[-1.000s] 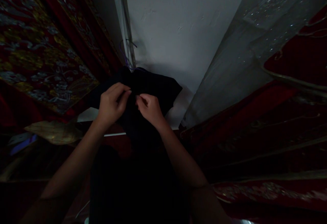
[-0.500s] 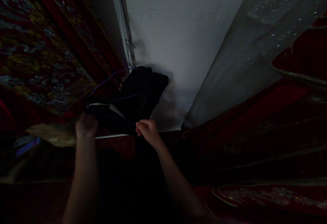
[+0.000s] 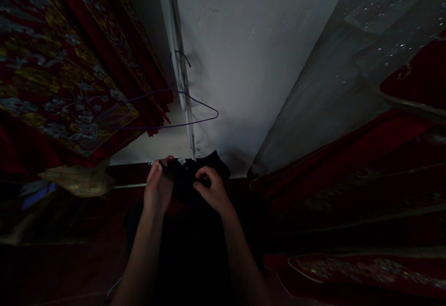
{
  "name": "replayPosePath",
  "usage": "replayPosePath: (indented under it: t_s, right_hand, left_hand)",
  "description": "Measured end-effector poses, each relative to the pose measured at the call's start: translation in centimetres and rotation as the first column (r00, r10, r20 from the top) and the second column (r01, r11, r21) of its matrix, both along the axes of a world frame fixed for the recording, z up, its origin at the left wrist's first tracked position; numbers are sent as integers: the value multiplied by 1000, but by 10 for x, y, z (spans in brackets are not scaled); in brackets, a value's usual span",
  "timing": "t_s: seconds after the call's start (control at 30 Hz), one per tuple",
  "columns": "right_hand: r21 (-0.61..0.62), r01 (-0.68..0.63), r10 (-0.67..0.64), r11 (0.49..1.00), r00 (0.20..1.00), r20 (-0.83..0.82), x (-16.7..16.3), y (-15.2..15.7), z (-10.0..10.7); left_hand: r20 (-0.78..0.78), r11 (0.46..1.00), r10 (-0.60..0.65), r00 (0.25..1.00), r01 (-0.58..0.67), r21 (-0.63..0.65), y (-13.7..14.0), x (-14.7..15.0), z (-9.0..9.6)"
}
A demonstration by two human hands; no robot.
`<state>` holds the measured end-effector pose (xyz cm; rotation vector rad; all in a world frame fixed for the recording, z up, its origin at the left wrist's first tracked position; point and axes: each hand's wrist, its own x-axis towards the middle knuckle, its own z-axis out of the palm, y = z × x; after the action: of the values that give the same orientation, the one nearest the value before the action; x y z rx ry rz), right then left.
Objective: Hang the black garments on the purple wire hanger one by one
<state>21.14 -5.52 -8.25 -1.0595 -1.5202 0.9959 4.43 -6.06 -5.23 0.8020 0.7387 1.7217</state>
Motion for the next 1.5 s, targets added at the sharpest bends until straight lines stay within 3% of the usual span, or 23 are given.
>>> replayPosePath:
  t_s: [0.07,0.13,0.2,0.3,0.37,0.43,0.53,0.6,0.63,0.7,0.8,0.87,0.93,1.03,1.13,1.23,1.3,1.33,1.4,1.5]
  right_hand:
    - [81,-122,124,989,992,-10,-10,-11,11]
    - [69,-202,205,977,978,-44,-23,-19,20]
    - [36,-206,208,978,975,-81,-35,-22,27]
    - [-21,-234,231,972,968,-96,-41,-15,34]
    - [-71,-326,322,943,945,-64,-36,-5,42]
    - [-100,-409,408,907,912,-31,-26,9,55]
    - [-26,-401,401,916,915,39,-3,37,84]
    - [112,-274,263,955,960,100,11,60,105]
    - [193,-170,153,966,983,101,17,72,114]
    - [307,0,-21,952,998,66,22,99,123]
    - [342,85,-95,936,995,12,12,140,116]
    - [308,91,-108,947,993,37,3,162,100]
    - [264,63,-104,962,984,145,-1,178,83]
    - [215,-24,-46,976,949,313,12,187,70]
    - [212,-116,28,970,926,378,40,182,74]
    - [208,-232,124,950,895,429,67,172,86]
    - [192,-269,160,944,880,448,79,165,95]
    - [182,-273,166,945,876,452,84,162,98]
    - [157,-277,181,948,874,451,91,155,103]
    - [145,-285,197,947,878,435,97,145,105]
  left_hand:
    - [-295,996,16,955,9,84,-9,8,10]
    - [-553,988,69,830,19,151,-15,12,18]
    - [-676,978,140,723,6,209,-18,9,25]
    - [-711,973,177,681,-10,232,-15,-4,21]
    - [-729,983,46,683,98,153,-13,-18,7]
    - [-782,965,-160,603,264,6,-11,-32,-13]
    - [-859,847,-422,289,462,-261,-10,-56,-39]
    - [-868,797,-476,143,488,-357,-8,-73,-44]
    - [-879,810,-461,123,464,-359,-6,-82,-42]
    - [-919,884,-366,145,363,-294,-1,-100,-32]
    - [-967,975,-181,178,164,-152,7,-121,-9]
    - [-984,995,-89,153,60,-81,10,-129,4]
    - [-994,997,-59,89,45,-55,12,-134,11]
    - [-997,989,-72,-34,124,-76,17,-143,11]
    - [-976,983,-60,-211,156,-94,28,-157,7]
    - [-920,996,-10,-392,79,-45,48,-169,13]
    - [-910,999,45,-411,7,47,63,-169,26]
    - [-920,995,80,-383,-21,95,70,-166,33]
    - [-949,983,157,-274,-48,176,82,-154,50]
    - [-965,968,252,-75,7,252,90,-133,67]
